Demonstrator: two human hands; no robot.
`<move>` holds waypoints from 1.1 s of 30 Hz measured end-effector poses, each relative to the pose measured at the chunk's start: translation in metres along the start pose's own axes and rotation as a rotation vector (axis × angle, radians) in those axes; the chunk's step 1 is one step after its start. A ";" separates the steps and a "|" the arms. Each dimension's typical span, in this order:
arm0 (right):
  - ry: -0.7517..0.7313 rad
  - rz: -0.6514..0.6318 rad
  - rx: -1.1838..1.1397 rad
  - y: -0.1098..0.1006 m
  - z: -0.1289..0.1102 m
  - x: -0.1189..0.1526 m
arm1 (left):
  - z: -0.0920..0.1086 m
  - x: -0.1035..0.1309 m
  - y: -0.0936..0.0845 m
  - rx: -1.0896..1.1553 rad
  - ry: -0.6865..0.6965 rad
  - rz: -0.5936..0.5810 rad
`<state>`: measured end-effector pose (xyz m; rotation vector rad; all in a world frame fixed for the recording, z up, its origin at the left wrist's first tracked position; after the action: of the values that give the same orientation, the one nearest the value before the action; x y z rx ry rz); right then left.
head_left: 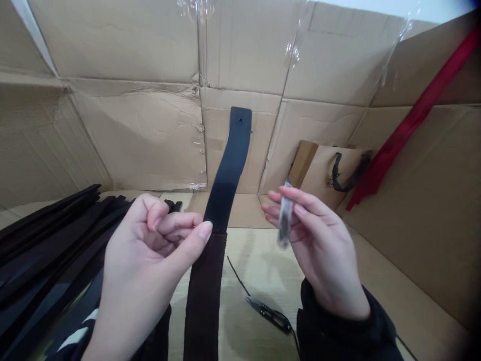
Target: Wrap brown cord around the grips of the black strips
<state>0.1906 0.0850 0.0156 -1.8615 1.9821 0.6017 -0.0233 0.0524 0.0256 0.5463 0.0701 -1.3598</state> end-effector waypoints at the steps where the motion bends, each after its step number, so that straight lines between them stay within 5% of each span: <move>1: 0.000 -0.018 -0.055 0.002 -0.003 0.001 | -0.001 0.000 0.000 0.004 -0.002 -0.006; 7: -0.185 0.118 -0.054 0.001 -0.026 0.021 | -0.005 0.000 0.003 0.001 -0.007 -0.020; 19: -0.217 0.255 0.038 0.000 -0.038 0.036 | -0.010 0.006 0.017 -0.151 0.003 -0.090; 25: -0.257 0.123 0.033 0.014 -0.039 0.036 | -0.011 0.010 0.023 -0.187 -0.017 -0.113; 33: -0.208 0.110 0.041 0.018 -0.031 0.030 | -0.011 0.011 0.024 -0.188 -0.022 -0.129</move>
<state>0.1715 0.0441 0.0268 -1.6029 1.9528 0.7479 0.0049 0.0501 0.0199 0.3740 0.2165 -1.4671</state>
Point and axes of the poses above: each hand's wrist, its own x-axis away from the middle knuckle, its own y-axis out of the palm, z = x × y, the point moved 6 cm from there along -x, towards the middle knuckle, and after that the axes turned 7 degrees about x, right-handed, at the moved point
